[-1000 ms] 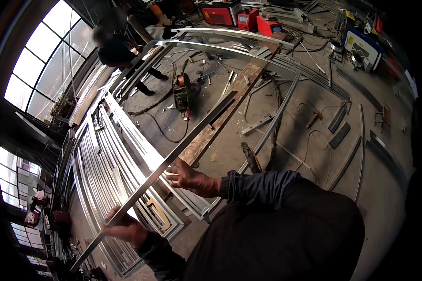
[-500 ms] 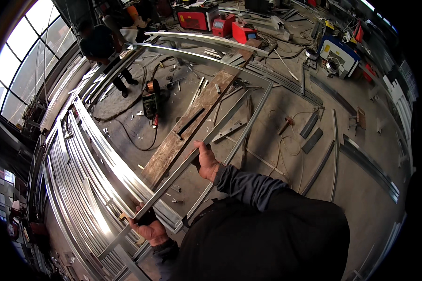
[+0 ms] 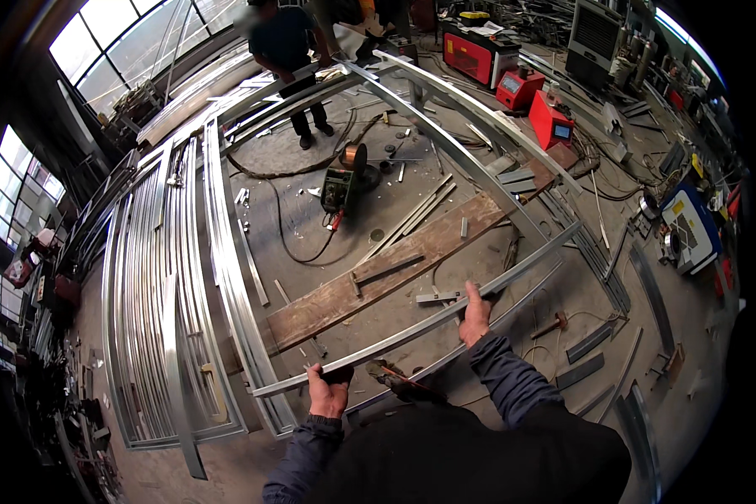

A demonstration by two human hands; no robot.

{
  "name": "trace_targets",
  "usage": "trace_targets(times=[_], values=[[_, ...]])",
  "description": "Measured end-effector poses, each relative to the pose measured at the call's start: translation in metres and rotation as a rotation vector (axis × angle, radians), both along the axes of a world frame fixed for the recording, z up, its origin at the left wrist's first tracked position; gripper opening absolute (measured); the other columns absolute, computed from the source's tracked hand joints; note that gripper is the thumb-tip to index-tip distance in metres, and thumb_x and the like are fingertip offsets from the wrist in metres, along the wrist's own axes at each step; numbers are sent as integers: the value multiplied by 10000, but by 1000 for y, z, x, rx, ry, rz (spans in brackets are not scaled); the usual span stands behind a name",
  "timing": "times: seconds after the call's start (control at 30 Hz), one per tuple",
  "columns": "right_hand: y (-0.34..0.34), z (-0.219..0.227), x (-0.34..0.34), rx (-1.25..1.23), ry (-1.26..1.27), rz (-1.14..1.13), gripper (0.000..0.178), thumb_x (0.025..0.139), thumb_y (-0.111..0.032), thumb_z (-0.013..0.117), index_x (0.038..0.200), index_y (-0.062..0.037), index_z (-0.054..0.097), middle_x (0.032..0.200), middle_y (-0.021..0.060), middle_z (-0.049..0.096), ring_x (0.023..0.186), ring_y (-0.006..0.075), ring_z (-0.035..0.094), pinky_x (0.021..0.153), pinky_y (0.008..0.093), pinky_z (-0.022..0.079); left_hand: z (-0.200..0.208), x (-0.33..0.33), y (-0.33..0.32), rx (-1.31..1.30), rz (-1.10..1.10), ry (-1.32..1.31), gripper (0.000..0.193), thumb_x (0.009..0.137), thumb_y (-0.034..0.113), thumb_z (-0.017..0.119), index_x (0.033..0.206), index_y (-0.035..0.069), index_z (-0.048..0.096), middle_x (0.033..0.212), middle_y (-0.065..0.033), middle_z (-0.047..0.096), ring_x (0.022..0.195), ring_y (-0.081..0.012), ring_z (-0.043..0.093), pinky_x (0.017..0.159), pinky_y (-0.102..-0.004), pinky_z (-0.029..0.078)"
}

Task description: The person assembles a rectangular metal frame by aligning aluminum profiles on the floor, tapping joints with a hammer, and tack-welding corners using a handheld welding tool. The person repeatedly positions and adjusts the frame pieces to ensure alignment before welding.

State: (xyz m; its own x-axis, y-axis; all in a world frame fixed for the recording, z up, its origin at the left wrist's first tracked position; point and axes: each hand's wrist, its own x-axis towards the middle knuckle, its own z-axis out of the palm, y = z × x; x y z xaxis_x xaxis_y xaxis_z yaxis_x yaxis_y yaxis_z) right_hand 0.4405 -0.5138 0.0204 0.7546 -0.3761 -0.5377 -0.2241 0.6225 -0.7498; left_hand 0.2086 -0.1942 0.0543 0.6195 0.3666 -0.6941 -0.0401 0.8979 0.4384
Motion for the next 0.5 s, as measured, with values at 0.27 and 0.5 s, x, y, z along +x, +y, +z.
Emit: trace_targets(times=[0.27,0.5], values=[[0,-42,31,-172,205,-31,609,815,-232,766,1314,-26,485,1240,120,581,1108,273,545,979,489,453,15,21,-10,10,-477,365,642,1094,562,542,1340,-31,564,1294,-271,683,1176,-374,700,1051,-533,565],[-12,-20,36,-202,273,-4,629,847,-205,734,1364,-36,419,1246,131,543,1103,281,532,979,494,440,41,47,-12,1729,-894,165,479,870,354,828,1234,66,711,1155,-143,751,1045,-352,722,916,-441,573]])
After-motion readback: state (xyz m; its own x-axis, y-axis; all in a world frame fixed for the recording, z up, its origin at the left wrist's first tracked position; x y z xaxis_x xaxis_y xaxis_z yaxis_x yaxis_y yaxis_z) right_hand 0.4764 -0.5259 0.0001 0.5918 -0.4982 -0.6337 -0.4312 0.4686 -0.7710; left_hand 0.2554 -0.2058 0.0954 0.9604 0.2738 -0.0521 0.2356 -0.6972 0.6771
